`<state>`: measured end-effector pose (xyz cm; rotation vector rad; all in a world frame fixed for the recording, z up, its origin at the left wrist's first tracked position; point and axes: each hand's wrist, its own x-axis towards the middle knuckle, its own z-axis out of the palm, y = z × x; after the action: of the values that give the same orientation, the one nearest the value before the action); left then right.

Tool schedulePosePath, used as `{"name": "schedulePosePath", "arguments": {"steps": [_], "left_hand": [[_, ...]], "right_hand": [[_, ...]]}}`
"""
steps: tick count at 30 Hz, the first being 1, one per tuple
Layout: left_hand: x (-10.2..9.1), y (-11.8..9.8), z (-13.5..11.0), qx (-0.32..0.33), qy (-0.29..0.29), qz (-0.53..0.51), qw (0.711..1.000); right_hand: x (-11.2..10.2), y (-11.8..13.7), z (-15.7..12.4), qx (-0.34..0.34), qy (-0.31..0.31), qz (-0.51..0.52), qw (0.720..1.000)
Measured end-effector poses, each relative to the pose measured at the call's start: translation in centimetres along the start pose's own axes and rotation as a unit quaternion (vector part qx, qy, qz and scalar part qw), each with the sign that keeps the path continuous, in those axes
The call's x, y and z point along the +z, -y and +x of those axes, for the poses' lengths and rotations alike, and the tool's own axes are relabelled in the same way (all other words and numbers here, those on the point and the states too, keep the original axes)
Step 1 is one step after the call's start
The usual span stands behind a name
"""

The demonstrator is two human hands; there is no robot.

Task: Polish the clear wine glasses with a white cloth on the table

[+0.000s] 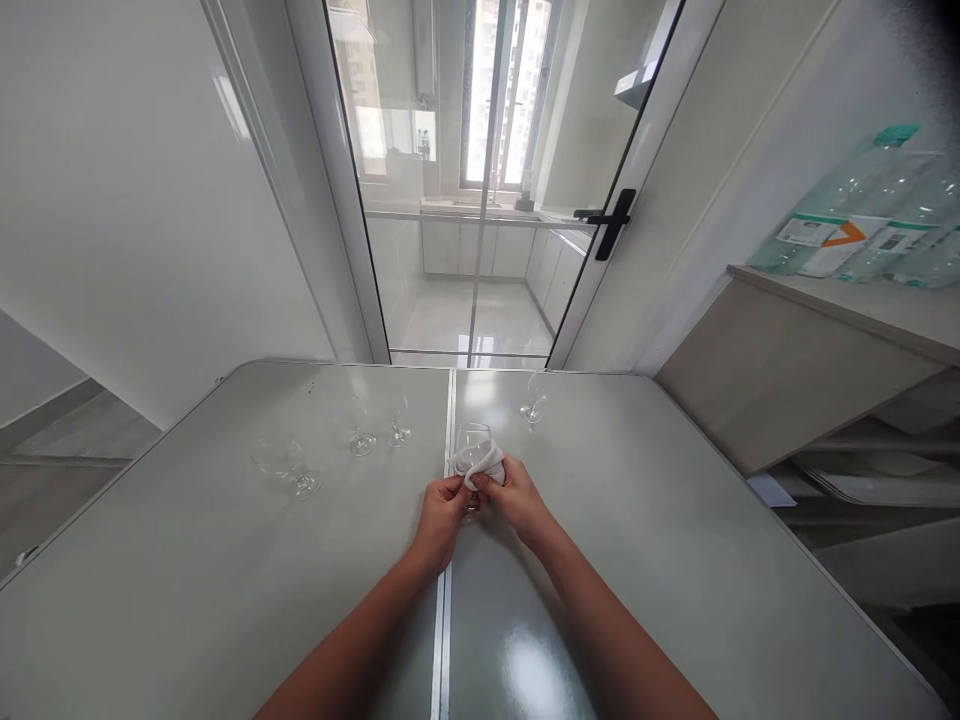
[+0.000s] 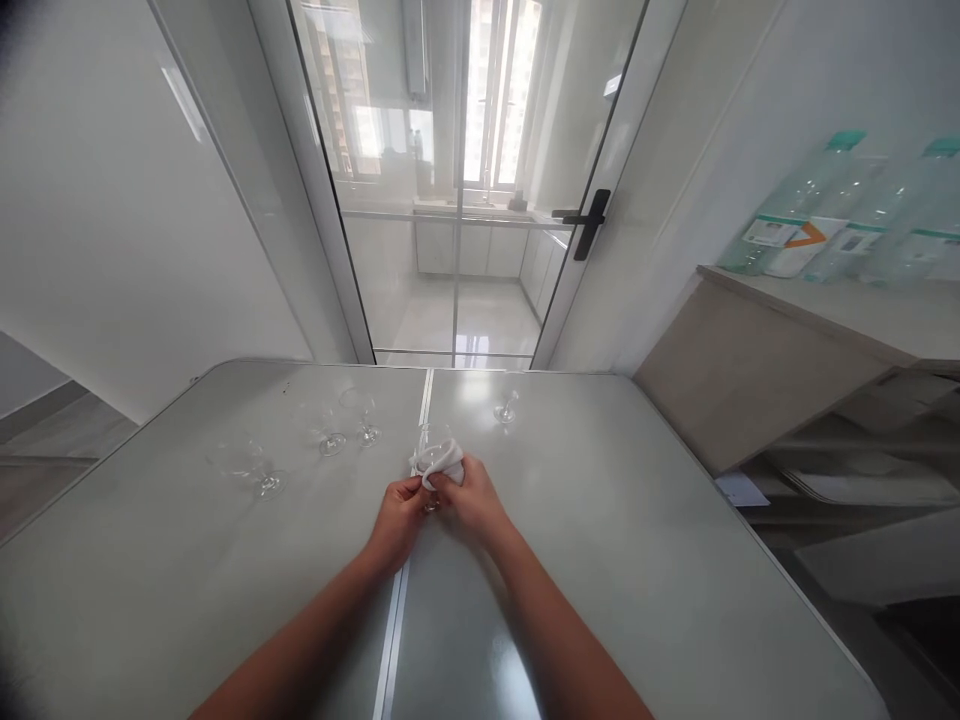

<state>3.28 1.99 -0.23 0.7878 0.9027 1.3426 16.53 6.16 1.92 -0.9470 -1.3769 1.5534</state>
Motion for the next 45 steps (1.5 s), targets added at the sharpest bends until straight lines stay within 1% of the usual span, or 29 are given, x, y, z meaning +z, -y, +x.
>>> {"name": "schedulePosePath", "arguments": {"steps": [2, 4, 6, 8, 10, 12, 13, 14, 15, 17, 18, 19, 20, 22, 23, 24, 26, 27, 28, 29, 30, 31, 33, 35, 37, 39, 42, 44, 45], "left_hand": [[-0.4, 0.4, 0.1, 0.003, -0.033, 0.039, 0.999], [-0.7, 0.5, 0.2, -0.004, -0.069, 0.069, 0.995], [-1.0, 0.3, 0.4, 0.007, -0.11, 0.098, 0.989], [-1.1, 0.0, 0.5, 0.046, -0.14, 0.13, 0.981], [-1.2, -0.5, 0.6, 0.105, -0.146, 0.141, 0.973], [-0.9, -1.0, 0.5, 0.154, -0.125, 0.106, 0.974], [-0.8, -1.2, 0.4, 0.163, -0.106, 0.075, 0.978], [-0.6, -1.4, 0.2, 0.157, -0.08, 0.045, 0.983], [-0.4, -1.6, 0.1, 0.14, -0.051, 0.019, 0.989], [-0.2, -1.9, -0.1, 0.097, 0.001, -0.007, 0.995], [-0.2, -2.0, -0.2, 0.09, 0.015, -0.007, 0.996], [-0.2, -1.9, -0.3, 0.098, 0.017, 0.002, 0.995], [-0.3, -1.9, -0.4, 0.12, 0.008, 0.019, 0.993], [-0.5, -1.6, -0.4, 0.175, -0.028, 0.074, 0.981], [-0.5, -1.5, -0.5, 0.196, -0.049, 0.105, 0.974], [-0.5, -1.4, -0.5, 0.21, -0.069, 0.131, 0.966], [-0.6, -1.4, -0.5, 0.226, -0.099, 0.16, 0.956], [-0.6, -1.5, -0.6, 0.234, -0.108, 0.161, 0.953], [-0.6, -1.6, -0.6, 0.242, -0.112, 0.157, 0.951], [-0.7, -1.8, -0.6, 0.247, -0.109, 0.15, 0.951], [-0.7, -1.9, -0.6, 0.248, -0.098, 0.141, 0.953], [-0.8, -2.1, -0.7, 0.245, -0.083, 0.13, 0.957], [-0.9, -2.2, -0.8, 0.232, -0.048, 0.106, 0.966], [-0.9, -2.3, -0.8, 0.221, -0.015, 0.086, 0.971], [-0.6, -2.3, -0.9, 0.221, 0.0, 0.073, 0.973], [-0.3, -2.4, -1.0, 0.235, -0.01, 0.073, 0.969], [0.0, -2.9, -1.1, 0.279, -0.052, 0.098, 0.954], [0.0, -3.0, -1.3, 0.306, -0.075, 0.121, 0.941], [-0.1, -2.9, -1.3, 0.316, -0.08, 0.133, 0.936]], "right_hand": [[-0.1, -0.3, 0.1, -0.024, -0.018, -0.031, 0.999], [-0.3, -0.2, 0.1, -0.029, 0.002, -0.039, 0.999], [-0.5, 0.1, 0.1, -0.031, 0.031, -0.034, 0.998], [-0.7, 0.3, 0.2, -0.039, 0.037, -0.033, 0.998], [-0.6, 0.4, 0.2, -0.043, 0.003, -0.037, 0.998], [-0.5, 0.4, 0.2, -0.031, -0.03, -0.018, 0.999], [-0.3, 0.4, 0.1, -0.013, -0.024, 0.007, 1.0], [-0.2, 0.4, -0.1, 0.013, 0.004, 0.041, 0.999], [-0.1, 0.5, -0.3, 0.044, 0.048, 0.077, 0.995], [0.0, 0.7, -0.7, 0.099, 0.146, 0.128, 0.976], [0.0, 0.9, -0.9, 0.111, 0.179, 0.13, 0.969], [0.0, 1.1, -1.0, 0.109, 0.197, 0.112, 0.968], [-0.1, 1.2, -1.1, 0.097, 0.2, 0.074, 0.972], [0.0, 1.5, -1.1, 0.048, 0.179, -0.057, 0.981], [0.1, 1.6, -1.1, 0.013, 0.154, -0.138, 0.978], [0.2, 1.6, -1.1, -0.027, 0.123, -0.219, 0.968], [0.7, 1.6, -1.1, -0.11, 0.063, -0.352, 0.928], [0.9, 1.5, -1.1, -0.144, 0.043, -0.393, 0.907], [1.1, 1.5, -1.0, -0.169, 0.032, -0.414, 0.894], [1.2, 1.4, -1.0, -0.181, 0.034, -0.413, 0.892], [1.2, 1.3, -1.0, -0.179, 0.047, -0.388, 0.903], [1.1, 1.2, -0.9, -0.163, 0.068, -0.343, 0.923], [0.6, 1.1, -0.7, -0.106, 0.11, -0.209, 0.966], [0.0, 1.0, -0.5, -0.041, 0.128, -0.077, 0.988], [-0.5, 1.1, -0.3, -0.003, 0.103, 0.008, 0.995], [-0.8, 1.3, -0.3, 0.0, 0.061, 0.052, 0.997], [-1.1, 1.2, 0.0, -0.02, -0.012, 0.066, 0.998], [-1.1, 0.7, 0.2, -0.013, -0.065, 0.046, 0.997], [-1.1, 0.3, 0.4, -0.001, -0.082, 0.038, 0.996]]}}
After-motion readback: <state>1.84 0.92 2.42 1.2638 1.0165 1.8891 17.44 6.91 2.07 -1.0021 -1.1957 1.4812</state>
